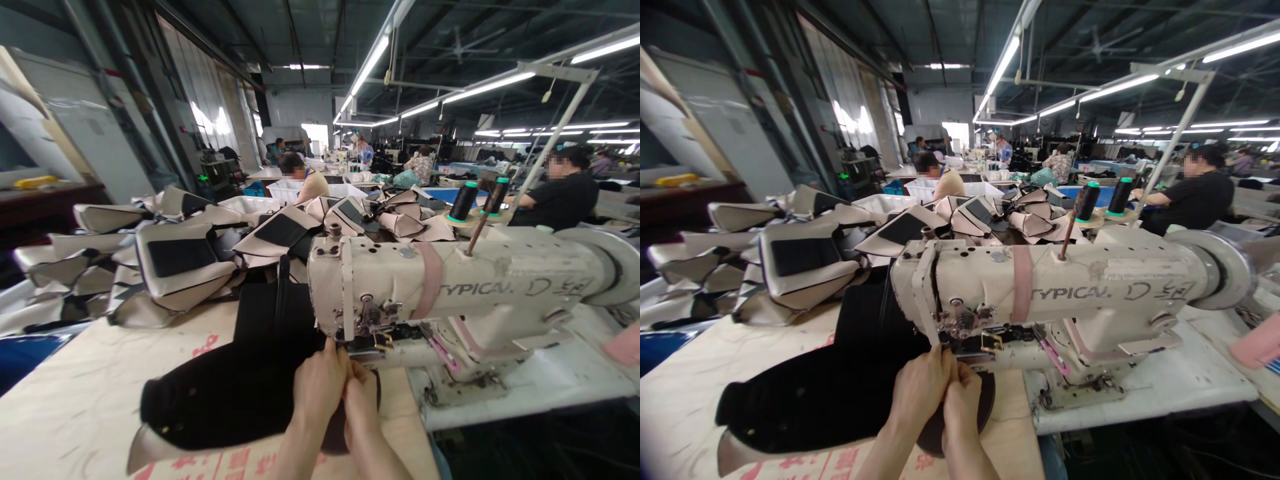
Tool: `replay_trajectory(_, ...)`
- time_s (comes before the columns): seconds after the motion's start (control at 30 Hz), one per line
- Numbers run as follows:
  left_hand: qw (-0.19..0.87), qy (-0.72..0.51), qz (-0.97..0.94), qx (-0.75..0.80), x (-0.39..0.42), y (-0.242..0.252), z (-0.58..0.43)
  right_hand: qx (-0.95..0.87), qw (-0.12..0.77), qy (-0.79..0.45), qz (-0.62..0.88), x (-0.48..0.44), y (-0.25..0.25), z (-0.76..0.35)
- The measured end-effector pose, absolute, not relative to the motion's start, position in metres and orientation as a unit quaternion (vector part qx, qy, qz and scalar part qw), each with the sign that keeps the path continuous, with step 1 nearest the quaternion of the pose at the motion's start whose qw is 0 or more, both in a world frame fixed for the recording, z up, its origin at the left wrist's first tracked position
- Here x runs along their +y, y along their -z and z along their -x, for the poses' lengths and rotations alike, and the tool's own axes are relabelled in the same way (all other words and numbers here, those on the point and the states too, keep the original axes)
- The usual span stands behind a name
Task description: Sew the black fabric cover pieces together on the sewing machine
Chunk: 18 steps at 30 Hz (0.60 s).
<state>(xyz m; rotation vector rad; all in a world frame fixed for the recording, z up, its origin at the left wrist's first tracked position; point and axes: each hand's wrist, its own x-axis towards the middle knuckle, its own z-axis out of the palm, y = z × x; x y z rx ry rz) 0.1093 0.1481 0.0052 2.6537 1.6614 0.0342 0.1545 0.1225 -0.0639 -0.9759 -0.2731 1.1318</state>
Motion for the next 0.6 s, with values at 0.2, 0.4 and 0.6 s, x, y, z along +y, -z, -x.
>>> replay_trajectory(0.2, 0.053, -0.066, -0.783, 0.616, 0.1475, 0.0045, -0.1053, -0.133, 0.712, -0.506, 0.469, 0.1236, 0.0639, -0.1547)
replay_trajectory(0.4, 0.197, -0.141, -0.668, 0.703, 0.1470, 0.0024, -0.1086, -0.160, 0.703, -0.483, 0.497, 0.1249, 0.0668, -0.1556)
replay_trajectory(0.6, 0.261, -0.193, -0.640, 0.696, 0.1551, 0.0033, -0.1083, -0.175, 0.695, -0.460, 0.525, 0.1236, 0.0672, -0.1568)
